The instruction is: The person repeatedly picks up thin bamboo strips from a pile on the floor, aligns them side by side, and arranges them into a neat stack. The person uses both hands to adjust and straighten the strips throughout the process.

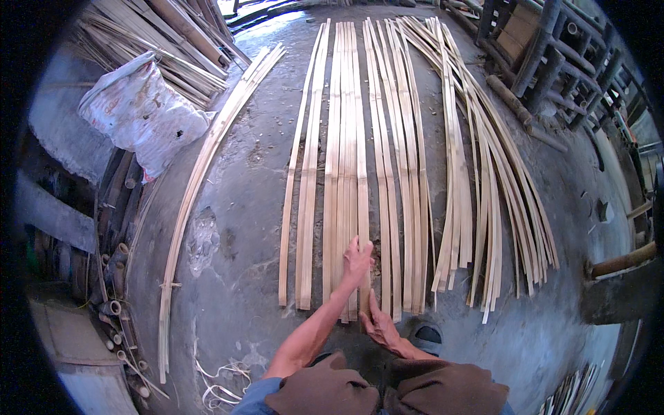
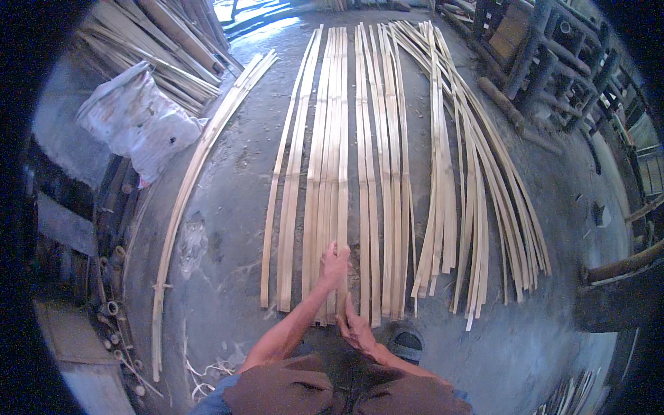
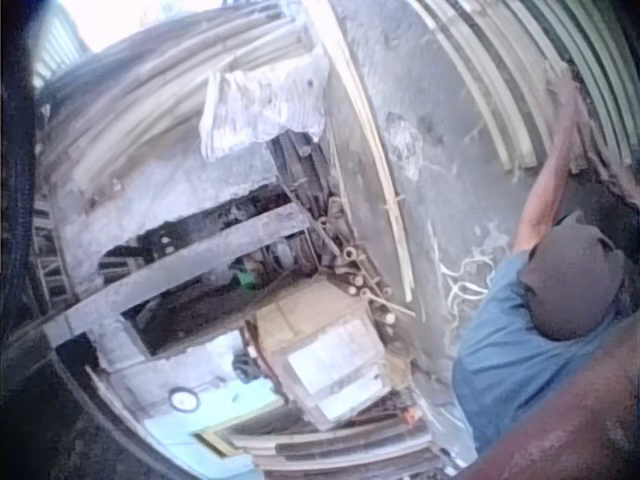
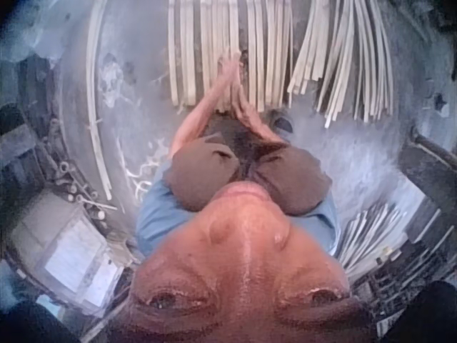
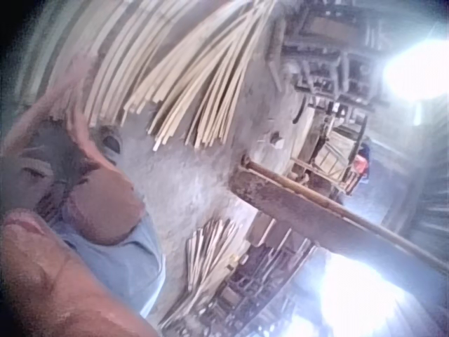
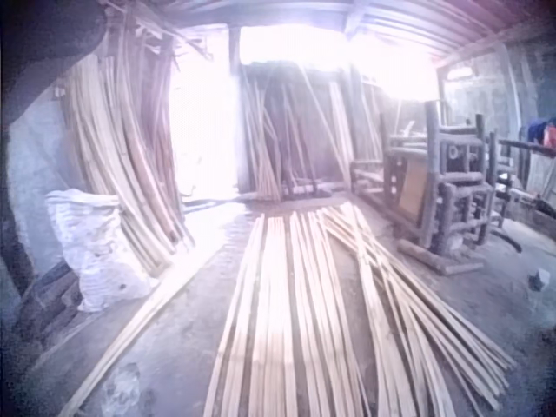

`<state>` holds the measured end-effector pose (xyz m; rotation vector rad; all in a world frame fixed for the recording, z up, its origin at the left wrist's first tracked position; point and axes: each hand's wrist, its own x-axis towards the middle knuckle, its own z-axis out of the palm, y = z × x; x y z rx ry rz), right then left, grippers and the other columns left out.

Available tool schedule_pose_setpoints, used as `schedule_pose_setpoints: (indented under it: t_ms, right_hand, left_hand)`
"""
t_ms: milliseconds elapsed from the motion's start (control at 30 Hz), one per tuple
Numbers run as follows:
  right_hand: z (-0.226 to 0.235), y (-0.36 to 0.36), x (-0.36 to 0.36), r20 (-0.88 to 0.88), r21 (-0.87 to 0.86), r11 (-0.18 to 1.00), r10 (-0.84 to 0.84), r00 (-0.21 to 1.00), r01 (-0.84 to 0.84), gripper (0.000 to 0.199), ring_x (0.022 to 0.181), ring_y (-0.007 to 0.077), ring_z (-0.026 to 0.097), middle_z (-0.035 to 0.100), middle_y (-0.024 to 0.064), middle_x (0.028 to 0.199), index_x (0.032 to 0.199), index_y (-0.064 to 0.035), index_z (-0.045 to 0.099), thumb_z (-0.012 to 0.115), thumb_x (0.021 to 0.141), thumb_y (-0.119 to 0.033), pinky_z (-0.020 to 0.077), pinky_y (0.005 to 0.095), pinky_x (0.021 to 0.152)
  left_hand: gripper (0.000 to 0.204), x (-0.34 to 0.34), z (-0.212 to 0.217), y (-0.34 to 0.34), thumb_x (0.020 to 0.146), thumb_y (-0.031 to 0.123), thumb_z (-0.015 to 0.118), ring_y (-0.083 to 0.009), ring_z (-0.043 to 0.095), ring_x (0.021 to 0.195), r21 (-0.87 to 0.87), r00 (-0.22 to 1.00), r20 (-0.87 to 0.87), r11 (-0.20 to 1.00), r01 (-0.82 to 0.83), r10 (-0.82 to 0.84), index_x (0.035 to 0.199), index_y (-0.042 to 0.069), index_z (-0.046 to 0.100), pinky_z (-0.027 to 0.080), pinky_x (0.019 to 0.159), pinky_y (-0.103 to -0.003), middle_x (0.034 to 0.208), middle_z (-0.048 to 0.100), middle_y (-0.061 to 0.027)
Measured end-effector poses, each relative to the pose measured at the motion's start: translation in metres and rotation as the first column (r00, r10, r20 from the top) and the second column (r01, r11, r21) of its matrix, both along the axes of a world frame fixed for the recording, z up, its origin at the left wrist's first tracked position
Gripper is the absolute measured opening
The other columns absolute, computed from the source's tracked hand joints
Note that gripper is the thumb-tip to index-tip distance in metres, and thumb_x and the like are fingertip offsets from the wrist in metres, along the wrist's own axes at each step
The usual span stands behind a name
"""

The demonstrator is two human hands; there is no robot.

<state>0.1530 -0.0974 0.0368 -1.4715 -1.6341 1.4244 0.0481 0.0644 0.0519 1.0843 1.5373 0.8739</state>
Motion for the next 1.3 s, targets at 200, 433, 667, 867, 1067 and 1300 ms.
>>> schedule_pose_setpoints:
  t_ms: [200,433,667,867,1067,1300]
  right_hand:
    - [0.011,-0.002,-0.005,-0.057,0.027,0.999,0.032,0.998,-0.03,0.077,0.073,0.0307,0.059,0.059,0.0252,0.088,0.157,-0.0089,0.0,0.052,0.1,-0.016,0.0473,0.0344,0.071]
    - [-0.002,0.008,-0.008,0.059,0.195,0.979,0.038,0.998,-0.049,0.075,0.072,0.0301,0.06,0.061,0.0236,0.086,0.157,-0.0099,0.009,0.055,0.099,-0.017,0.0487,0.037,0.072]
    - [-0.006,0.022,-0.038,0.095,0.091,0.977,0.186,0.978,-0.195,0.071,0.064,0.0266,0.057,0.059,0.0204,0.074,0.155,-0.008,0.019,0.058,0.097,-0.015,0.0489,0.0374,0.065]
    - [-0.03,0.006,-0.029,-0.009,0.169,0.978,0.127,0.992,-0.124,0.061,0.063,0.0228,0.053,0.055,0.0193,0.074,0.151,-0.0031,0.027,0.056,0.099,-0.015,0.0475,0.0356,0.062]
    - [-0.027,-0.001,-0.022,-0.011,0.222,0.965,0.143,0.99,-0.137,0.057,0.066,0.0215,0.053,0.053,0.0157,0.075,0.149,-0.0008,0.032,0.055,0.099,-0.014,0.0473,0.0334,0.062]
    - [-0.037,-0.003,-0.022,-0.007,0.233,0.966,0.116,0.993,-0.111,0.053,0.068,0.0184,0.053,0.053,0.0122,0.076,0.147,0.0002,0.037,0.056,0.099,-0.013,0.0465,0.0316,0.063]
  left_hand:
    - [0.047,0.001,0.002,-0.006,0.096,0.023,0.059,-0.0278,0.067,0.068,0.303,0.976,-0.085,0.938,-0.168,0.202,0.128,-0.011,0.052,0.054,0.063,-0.037,0.094,0.063,-0.0209]
    - [0.046,-0.008,0.004,0.004,0.096,0.022,0.059,-0.0366,0.065,0.095,0.232,0.971,-0.07,0.951,-0.206,0.227,0.128,-0.01,0.054,0.052,0.081,-0.044,0.109,0.064,-0.0281]
    - [0.044,-0.067,-0.05,0.015,0.092,0.019,0.062,-0.0414,0.062,0.098,0.428,0.912,-0.28,0.889,-0.162,0.301,0.125,-0.009,0.056,0.049,0.085,-0.047,0.108,0.064,-0.0277]
    - [0.044,-0.079,-0.012,0.012,0.091,0.017,0.064,-0.0422,0.063,0.09,0.563,0.816,-0.452,0.824,-0.052,0.36,0.124,-0.009,0.057,0.049,0.081,-0.048,0.099,0.064,-0.0273]
    - [0.043,-0.107,-0.037,0.021,0.09,0.015,0.065,-0.0449,0.063,0.095,0.442,0.833,-0.49,0.897,-0.014,0.255,0.124,-0.009,0.057,0.049,0.082,-0.049,0.104,0.064,-0.0304]
    - [0.045,-0.114,-0.04,0.012,0.09,0.017,0.065,-0.045,0.062,0.094,0.381,0.779,-0.593,0.923,0.049,0.203,0.125,-0.01,0.056,0.05,0.081,-0.049,0.098,0.063,-0.0303]
